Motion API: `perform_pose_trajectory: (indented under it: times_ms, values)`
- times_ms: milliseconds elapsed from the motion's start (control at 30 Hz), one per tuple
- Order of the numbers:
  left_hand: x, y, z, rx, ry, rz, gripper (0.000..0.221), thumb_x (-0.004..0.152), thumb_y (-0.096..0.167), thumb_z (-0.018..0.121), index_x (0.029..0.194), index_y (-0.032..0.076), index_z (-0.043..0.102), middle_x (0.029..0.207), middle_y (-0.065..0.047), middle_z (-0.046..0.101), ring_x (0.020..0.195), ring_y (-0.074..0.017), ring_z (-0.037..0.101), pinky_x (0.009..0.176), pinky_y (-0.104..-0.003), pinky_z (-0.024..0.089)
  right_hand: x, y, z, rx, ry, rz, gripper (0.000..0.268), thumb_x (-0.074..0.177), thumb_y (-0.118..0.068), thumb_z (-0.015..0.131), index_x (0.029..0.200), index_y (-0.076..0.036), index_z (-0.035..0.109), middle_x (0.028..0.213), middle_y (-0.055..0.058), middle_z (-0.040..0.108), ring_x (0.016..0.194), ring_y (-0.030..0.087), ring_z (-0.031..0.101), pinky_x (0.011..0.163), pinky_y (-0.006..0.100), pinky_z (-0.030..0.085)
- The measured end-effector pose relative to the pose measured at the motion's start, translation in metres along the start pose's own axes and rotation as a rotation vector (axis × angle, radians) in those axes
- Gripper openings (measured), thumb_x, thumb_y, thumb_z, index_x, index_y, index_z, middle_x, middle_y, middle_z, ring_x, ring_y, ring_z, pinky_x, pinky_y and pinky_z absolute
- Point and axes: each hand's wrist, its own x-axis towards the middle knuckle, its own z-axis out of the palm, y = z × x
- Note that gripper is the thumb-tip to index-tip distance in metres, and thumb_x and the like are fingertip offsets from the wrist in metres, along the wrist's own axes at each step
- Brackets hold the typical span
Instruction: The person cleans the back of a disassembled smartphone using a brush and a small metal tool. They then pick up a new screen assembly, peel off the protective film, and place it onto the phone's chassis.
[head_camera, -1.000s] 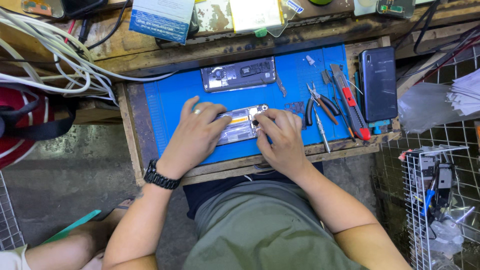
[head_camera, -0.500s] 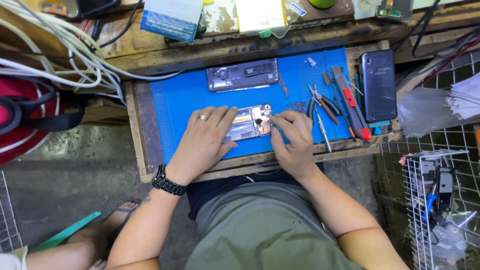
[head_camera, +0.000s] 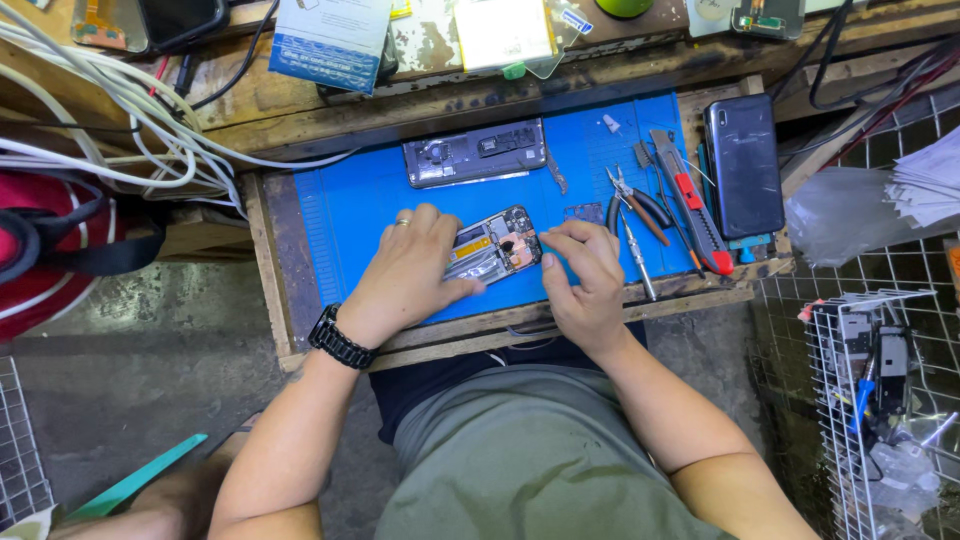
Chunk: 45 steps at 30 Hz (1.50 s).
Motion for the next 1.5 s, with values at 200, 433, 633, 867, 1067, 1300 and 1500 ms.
perform_pose_trajectory:
  times_ms: [200, 433, 633, 867, 1067, 1300, 1500]
  values:
    - [0.002, -0.012, 0.008, -0.160, 0.021, -0.052, 0.025, 0.096, 0.027, 0.067, 0.104, 0.003, 0.062, 0.087, -0.019, 0.068, 0.082, -0.0415, 0.066, 0.071, -0.051, 0.049, 0.001, -0.001, 0.000, -0.001, -0.004, -0.022, 0.021, 0.093, -0.003, 0.068, 0.114, -0.001, 0.070, 0.113, 0.015, 0.067, 0.108, 0.031, 0.063, 0.099, 0.040, 0.044]
    - [-0.003, -0.021, 0.022, -0.580, 0.136, -0.202, 0.016, 0.097, 0.015, 0.065, 0.109, 0.005, 0.063, 0.084, -0.010, 0.075, 0.073, -0.0206, 0.074, 0.065, -0.035, 0.055, -0.002, 0.004, -0.001, 0.126, 0.061, 0.020, 0.020, 0.096, 0.000, 0.066, 0.116, 0.002, 0.068, 0.115, 0.017, 0.065, 0.108, 0.029, 0.063, 0.098, 0.037, 0.050]
    - [-0.002, -0.011, 0.073, -1.536, 0.420, 0.038, 0.023, 0.107, 0.003, 0.062, 0.126, 0.003, 0.050, 0.124, -0.013, 0.067, 0.115, -0.0160, 0.063, 0.103, -0.032, 0.050, 0.001, -0.003, -0.003, 0.267, 0.012, 0.089, 0.023, 0.097, 0.001, 0.065, 0.120, 0.004, 0.066, 0.118, 0.016, 0.066, 0.109, 0.026, 0.065, 0.099, 0.034, 0.052]
    - [-0.009, 0.009, 0.079, -1.563, 0.480, 0.013, 0.028, 0.106, 0.004, 0.059, 0.130, 0.004, 0.045, 0.127, -0.016, 0.069, 0.119, -0.0177, 0.064, 0.107, -0.034, 0.049, 0.001, -0.014, -0.001, 0.280, -0.024, 0.136, 0.028, 0.095, 0.000, 0.069, 0.122, 0.004, 0.065, 0.118, 0.016, 0.067, 0.108, 0.025, 0.066, 0.097, 0.034, 0.052]
    - [-0.014, 0.013, 0.085, -1.593, 0.499, -0.020, 0.026, 0.106, 0.003, 0.058, 0.129, 0.003, 0.045, 0.125, -0.018, 0.070, 0.118, -0.0194, 0.066, 0.105, -0.034, 0.050, 0.002, -0.017, -0.003, 0.217, -0.012, 0.089, 0.030, 0.092, -0.001, 0.075, 0.120, 0.003, 0.066, 0.117, 0.017, 0.066, 0.109, 0.028, 0.067, 0.098, 0.035, 0.052]
    - [-0.018, 0.017, 0.097, -1.590, 0.487, 0.022, 0.027, 0.107, 0.003, 0.058, 0.129, 0.004, 0.044, 0.128, -0.018, 0.068, 0.120, -0.0193, 0.065, 0.105, -0.035, 0.050, 0.013, -0.020, 0.003, 0.025, 0.039, -0.003, 0.029, 0.086, -0.001, 0.080, 0.113, 0.002, 0.068, 0.111, 0.016, 0.068, 0.103, 0.031, 0.066, 0.091, 0.038, 0.050]
    - [-0.021, 0.017, 0.098, -1.542, 0.466, 0.032, 0.027, 0.107, 0.004, 0.057, 0.130, 0.003, 0.043, 0.130, -0.018, 0.067, 0.122, -0.0194, 0.064, 0.106, -0.035, 0.050, 0.014, -0.012, 0.006, 0.153, -0.011, 0.143, 0.015, 0.094, 0.000, 0.073, 0.109, 0.001, 0.069, 0.106, 0.011, 0.071, 0.099, 0.023, 0.070, 0.088, 0.031, 0.054]
